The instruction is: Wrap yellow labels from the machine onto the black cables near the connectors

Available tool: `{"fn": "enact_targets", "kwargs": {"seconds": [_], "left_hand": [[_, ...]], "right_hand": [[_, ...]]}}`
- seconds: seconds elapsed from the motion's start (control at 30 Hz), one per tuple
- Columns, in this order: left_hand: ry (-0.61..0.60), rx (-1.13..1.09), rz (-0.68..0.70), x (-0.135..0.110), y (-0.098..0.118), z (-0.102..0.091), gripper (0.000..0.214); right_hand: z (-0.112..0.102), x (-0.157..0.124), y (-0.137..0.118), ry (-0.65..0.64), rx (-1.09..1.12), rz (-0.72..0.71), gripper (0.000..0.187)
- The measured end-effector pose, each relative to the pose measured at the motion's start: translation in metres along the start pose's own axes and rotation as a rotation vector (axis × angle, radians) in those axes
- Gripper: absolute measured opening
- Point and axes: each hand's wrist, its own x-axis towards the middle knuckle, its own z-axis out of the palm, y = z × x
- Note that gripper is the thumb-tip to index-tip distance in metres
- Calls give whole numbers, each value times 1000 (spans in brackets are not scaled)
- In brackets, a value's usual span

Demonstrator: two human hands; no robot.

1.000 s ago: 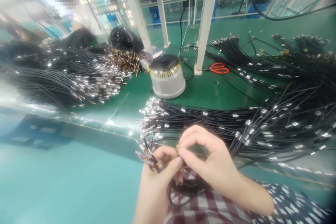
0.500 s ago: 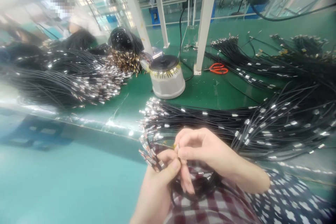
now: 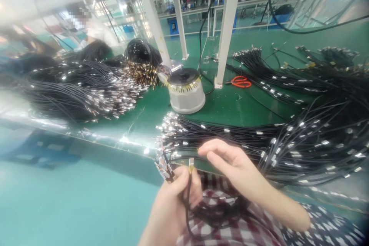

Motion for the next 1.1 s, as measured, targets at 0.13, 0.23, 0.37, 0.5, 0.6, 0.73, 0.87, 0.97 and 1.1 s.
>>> {"fn": "enact_targets", "kwargs": {"seconds": [0.13,0.23,0.37,0.5,0.6,0.73,0.87,0.97,1.1], "left_hand": [[-322,262,-175,-3,12,-8,44],[-396,356,-271,-6,20,-7,39],[-403,308,-324,3,19,-7,36],[-837,21,-318,19,3,-19,69],[-849,-1,-299,20,-2,-26,96],[-599,96,-204,10,2,-23,92],[-395,140,-18,8,0,-18,57],[-254,213,20,11,-4,-17,38],[-126,325,44,6,-3,-11,21]], "right_hand": [[-2,0,-1,-17,-6,14,16],[-3,0,-4,-32,-4,16,15],[-4,-2,-10,-23,-30,-10,11],[-2,-3,-15,-36,-78,-38,7],[0,-2,-17,-25,-96,-83,7],[-1,-2,-14,48,-106,-148,9],[2,-6,-14,118,-203,-226,8],[9,-8,-20,45,-379,-293,16],[18,-5,-27,-111,-492,-305,19]]}}
